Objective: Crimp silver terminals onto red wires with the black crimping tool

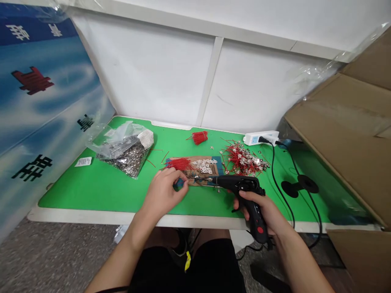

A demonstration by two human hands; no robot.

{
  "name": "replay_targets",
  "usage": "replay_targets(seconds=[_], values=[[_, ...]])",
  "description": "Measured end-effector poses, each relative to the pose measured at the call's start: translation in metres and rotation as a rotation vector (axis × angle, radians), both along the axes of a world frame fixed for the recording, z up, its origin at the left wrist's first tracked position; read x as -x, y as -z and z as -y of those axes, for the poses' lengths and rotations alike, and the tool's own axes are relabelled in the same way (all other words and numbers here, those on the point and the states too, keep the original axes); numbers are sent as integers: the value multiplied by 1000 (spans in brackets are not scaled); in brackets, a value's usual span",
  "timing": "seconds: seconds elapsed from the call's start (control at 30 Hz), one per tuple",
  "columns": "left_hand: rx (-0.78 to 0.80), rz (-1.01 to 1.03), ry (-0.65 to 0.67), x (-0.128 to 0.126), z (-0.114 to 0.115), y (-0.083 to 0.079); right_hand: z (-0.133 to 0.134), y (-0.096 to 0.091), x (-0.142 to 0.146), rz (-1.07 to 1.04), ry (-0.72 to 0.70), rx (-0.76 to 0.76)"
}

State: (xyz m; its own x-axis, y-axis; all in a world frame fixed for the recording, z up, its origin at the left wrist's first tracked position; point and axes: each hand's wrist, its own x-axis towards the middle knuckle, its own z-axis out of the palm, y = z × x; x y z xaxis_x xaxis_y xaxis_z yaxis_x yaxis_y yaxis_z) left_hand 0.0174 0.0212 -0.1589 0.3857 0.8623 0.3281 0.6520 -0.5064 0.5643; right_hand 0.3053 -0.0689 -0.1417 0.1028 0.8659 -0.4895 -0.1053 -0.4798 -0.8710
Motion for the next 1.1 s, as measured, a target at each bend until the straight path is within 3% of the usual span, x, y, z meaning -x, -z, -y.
replay_targets(seconds=[0.43, 0.63, 1.1], values=[[26, 29, 16, 0, -1, 1, 1, -9, 6, 67, -30, 30], [45, 29, 6, -1, -1, -1, 2, -6, 5, 39, 5, -24], [39, 38, 14, 0, -3, 2, 3, -8, 4, 55, 12, 35]])
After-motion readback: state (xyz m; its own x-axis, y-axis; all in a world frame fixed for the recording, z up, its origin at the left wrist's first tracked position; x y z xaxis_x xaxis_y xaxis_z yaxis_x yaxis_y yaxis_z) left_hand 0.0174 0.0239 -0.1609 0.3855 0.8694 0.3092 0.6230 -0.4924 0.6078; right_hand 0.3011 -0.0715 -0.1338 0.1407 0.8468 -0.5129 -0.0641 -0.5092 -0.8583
